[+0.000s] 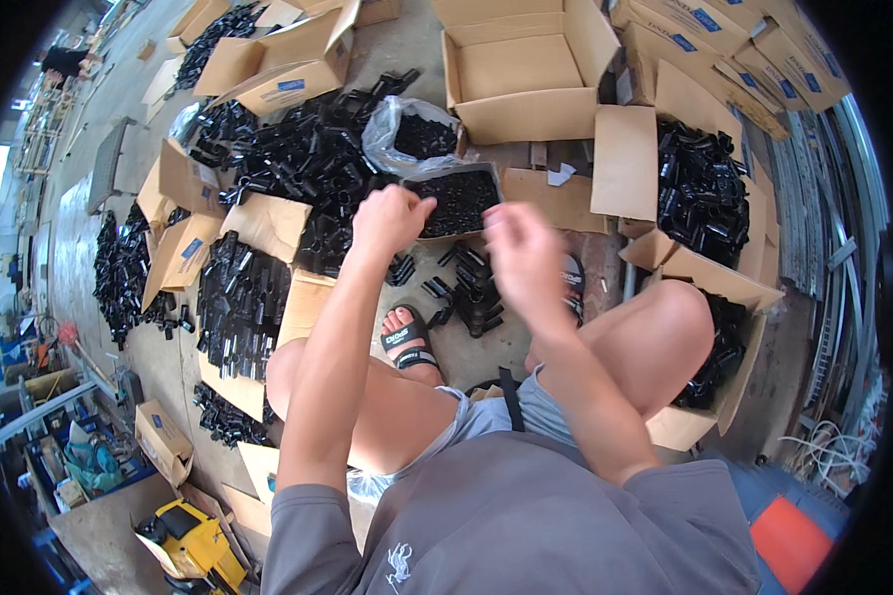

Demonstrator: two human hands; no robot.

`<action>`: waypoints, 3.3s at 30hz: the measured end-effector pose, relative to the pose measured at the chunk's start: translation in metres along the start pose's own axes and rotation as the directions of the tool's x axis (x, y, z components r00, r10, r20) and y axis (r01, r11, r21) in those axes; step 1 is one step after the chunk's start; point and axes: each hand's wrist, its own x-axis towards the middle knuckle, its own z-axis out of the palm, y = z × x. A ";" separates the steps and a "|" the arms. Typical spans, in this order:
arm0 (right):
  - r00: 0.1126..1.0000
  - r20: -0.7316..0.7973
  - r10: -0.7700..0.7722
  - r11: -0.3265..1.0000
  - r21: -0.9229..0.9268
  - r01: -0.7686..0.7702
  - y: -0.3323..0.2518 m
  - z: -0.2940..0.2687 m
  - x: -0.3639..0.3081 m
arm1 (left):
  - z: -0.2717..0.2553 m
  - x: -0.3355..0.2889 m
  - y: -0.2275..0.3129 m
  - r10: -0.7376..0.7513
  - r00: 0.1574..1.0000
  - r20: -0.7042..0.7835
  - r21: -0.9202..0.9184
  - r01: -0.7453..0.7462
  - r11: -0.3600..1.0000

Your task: The person sorts through a collection of black plastic components on the floor, picking them up and moving them between different open cardboard boxes.

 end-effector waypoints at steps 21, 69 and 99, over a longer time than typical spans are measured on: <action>0.882 0.471 0.029 0.504 -0.769 0.394 0.205 0.099 -0.063 | 0.222 -0.088 -0.152 -0.087 0.986 -0.145 0.296 0.127 0.947; 0.826 0.526 -0.201 0.849 0.515 -0.121 -0.125 0.041 0.015 | -0.140 -0.114 -0.026 0.219 0.944 -0.246 -0.781 -0.327 0.532; 0.929 0.304 -0.212 0.554 0.820 -0.142 -0.098 0.032 0.041 | -0.122 -0.082 0.021 0.042 0.982 -0.183 -0.977 -0.177 -0.116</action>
